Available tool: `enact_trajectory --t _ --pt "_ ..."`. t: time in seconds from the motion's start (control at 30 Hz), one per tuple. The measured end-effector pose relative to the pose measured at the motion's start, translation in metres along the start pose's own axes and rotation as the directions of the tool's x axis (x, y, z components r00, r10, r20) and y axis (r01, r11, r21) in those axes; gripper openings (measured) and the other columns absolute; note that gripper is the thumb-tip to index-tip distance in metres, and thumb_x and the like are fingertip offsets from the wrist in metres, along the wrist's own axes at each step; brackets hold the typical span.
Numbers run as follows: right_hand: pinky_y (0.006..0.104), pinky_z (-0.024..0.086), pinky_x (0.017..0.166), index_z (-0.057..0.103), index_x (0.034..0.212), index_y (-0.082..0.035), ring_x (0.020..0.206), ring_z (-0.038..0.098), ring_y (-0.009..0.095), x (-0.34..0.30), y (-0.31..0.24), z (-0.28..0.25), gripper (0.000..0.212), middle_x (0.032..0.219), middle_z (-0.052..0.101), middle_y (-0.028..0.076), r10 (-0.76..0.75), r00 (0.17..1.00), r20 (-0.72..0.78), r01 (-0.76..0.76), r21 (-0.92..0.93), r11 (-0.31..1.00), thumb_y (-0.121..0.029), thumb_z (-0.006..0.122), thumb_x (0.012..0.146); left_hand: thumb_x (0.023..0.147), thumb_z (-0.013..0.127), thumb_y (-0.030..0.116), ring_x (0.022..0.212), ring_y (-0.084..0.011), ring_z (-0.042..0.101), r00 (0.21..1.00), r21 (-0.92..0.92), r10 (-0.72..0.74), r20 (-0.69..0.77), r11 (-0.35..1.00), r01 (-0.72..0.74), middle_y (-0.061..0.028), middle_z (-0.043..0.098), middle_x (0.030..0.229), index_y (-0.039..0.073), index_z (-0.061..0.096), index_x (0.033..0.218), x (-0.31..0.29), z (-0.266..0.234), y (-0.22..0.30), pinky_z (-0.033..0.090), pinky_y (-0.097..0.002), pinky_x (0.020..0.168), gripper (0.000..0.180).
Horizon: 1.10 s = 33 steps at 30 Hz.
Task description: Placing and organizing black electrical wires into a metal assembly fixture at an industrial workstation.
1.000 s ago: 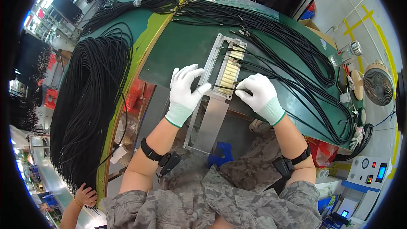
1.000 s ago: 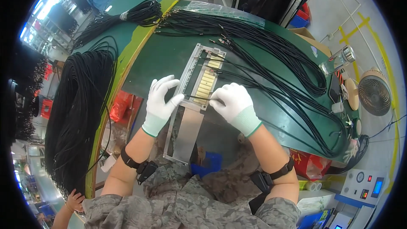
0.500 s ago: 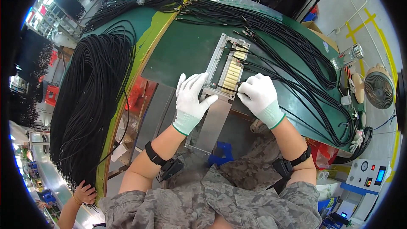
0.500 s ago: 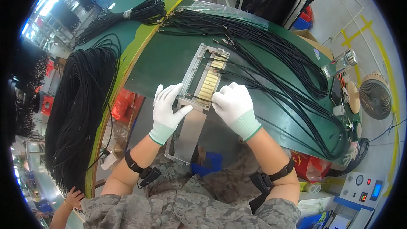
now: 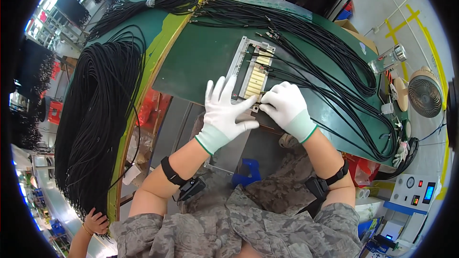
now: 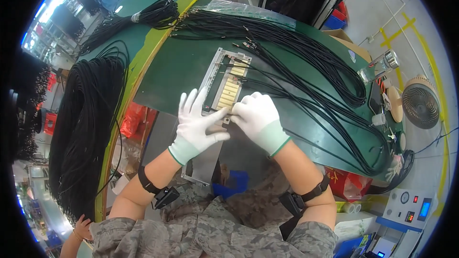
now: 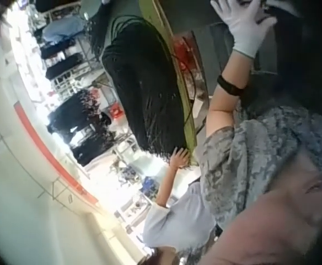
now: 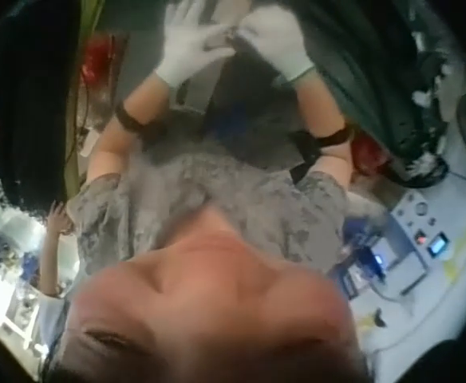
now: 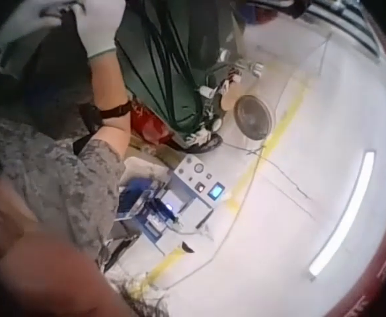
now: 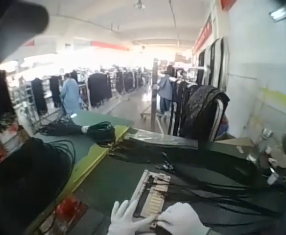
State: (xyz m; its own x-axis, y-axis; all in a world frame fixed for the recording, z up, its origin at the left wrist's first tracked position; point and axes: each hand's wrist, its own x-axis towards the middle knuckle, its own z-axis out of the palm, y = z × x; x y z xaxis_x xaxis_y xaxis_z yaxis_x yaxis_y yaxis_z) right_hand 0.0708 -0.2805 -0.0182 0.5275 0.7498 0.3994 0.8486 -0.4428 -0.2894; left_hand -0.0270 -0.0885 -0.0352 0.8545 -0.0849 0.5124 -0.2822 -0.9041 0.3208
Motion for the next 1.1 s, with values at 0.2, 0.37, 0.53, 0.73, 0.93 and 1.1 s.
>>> enact_trajectory --t 0.2,0.37,0.53,0.73,0.93,1.1 --pt "0.0392 0.044 0.076 0.064 0.081 -0.011 0.084 0.057 0.028 0.010 0.019 -0.013 0.016 0.080 0.062 0.003 0.099 0.992 -0.083 -0.107 -0.100 0.989 -0.022 0.074 0.074 0.070 0.075 0.050 0.131 -0.0406 0.037 0.996 -0.017 0.032 0.085 0.999 -0.031 -0.0205 0.052 0.133 0.026 0.072 0.109 0.006 0.005 -0.013 0.014 -0.0588 0.114 0.046" --pt "0.0393 0.045 0.075 0.064 0.082 -0.011 0.080 0.057 0.028 0.018 0.010 -0.006 0.013 0.077 0.061 0.006 0.051 0.998 -0.032 -0.052 -0.027 0.998 -0.019 0.072 0.075 0.076 0.072 0.047 0.129 -0.0393 0.042 0.998 -0.181 -0.055 0.028 0.982 0.060 -0.0189 0.055 0.130 0.019 0.074 0.099 0.005 0.012 -0.020 0.018 -0.0555 0.113 0.036" --pt "0.0399 0.047 0.071 0.064 0.085 -0.010 0.077 0.059 0.029 0.028 -0.020 0.011 0.012 0.078 0.062 0.008 0.099 0.995 -0.010 -0.096 0.146 0.985 -0.017 0.071 0.077 0.081 0.071 0.035 0.125 -0.0361 0.047 0.979 -0.321 -0.186 -0.077 0.935 0.152 -0.0175 0.058 0.125 0.011 0.072 0.088 0.019 0.012 -0.025 0.023 -0.0497 0.112 0.025" --pt "0.0410 0.048 0.069 0.066 0.086 -0.010 0.078 0.061 0.030 0.015 0.002 -0.001 0.010 0.078 0.064 0.010 0.175 0.983 0.046 -0.181 0.223 0.958 -0.015 0.069 0.079 0.085 0.066 0.019 0.113 -0.0330 0.055 0.963 -0.363 -0.223 -0.149 0.919 0.156 -0.0158 0.065 0.110 0.006 0.068 0.087 0.016 0.003 -0.051 0.032 -0.0447 0.107 0.013" --pt "0.0421 0.048 0.070 0.068 0.079 -0.011 0.079 0.061 0.030 0.012 0.005 -0.012 0.013 0.075 0.065 0.009 0.188 0.977 0.101 -0.202 0.150 0.968 -0.023 0.064 0.082 0.087 0.064 0.016 0.105 -0.0296 0.060 0.953 -0.294 -0.242 -0.183 0.938 0.182 -0.0129 0.067 0.102 0.006 0.067 0.094 0.017 0.009 -0.048 0.035 -0.0457 0.106 0.013" --pt "0.0423 0.048 0.070 0.068 0.079 -0.011 0.077 0.061 0.030 0.009 0.013 -0.016 0.017 0.074 0.064 0.008 0.177 0.973 0.144 -0.192 0.093 0.977 -0.026 0.061 0.084 0.090 0.059 0.015 0.100 -0.0263 0.062 0.960 -0.315 -0.218 -0.177 0.937 0.154 -0.0100 0.067 0.101 0.005 0.067 0.098 0.013 0.010 -0.050 0.036 -0.0462 0.106 0.014"
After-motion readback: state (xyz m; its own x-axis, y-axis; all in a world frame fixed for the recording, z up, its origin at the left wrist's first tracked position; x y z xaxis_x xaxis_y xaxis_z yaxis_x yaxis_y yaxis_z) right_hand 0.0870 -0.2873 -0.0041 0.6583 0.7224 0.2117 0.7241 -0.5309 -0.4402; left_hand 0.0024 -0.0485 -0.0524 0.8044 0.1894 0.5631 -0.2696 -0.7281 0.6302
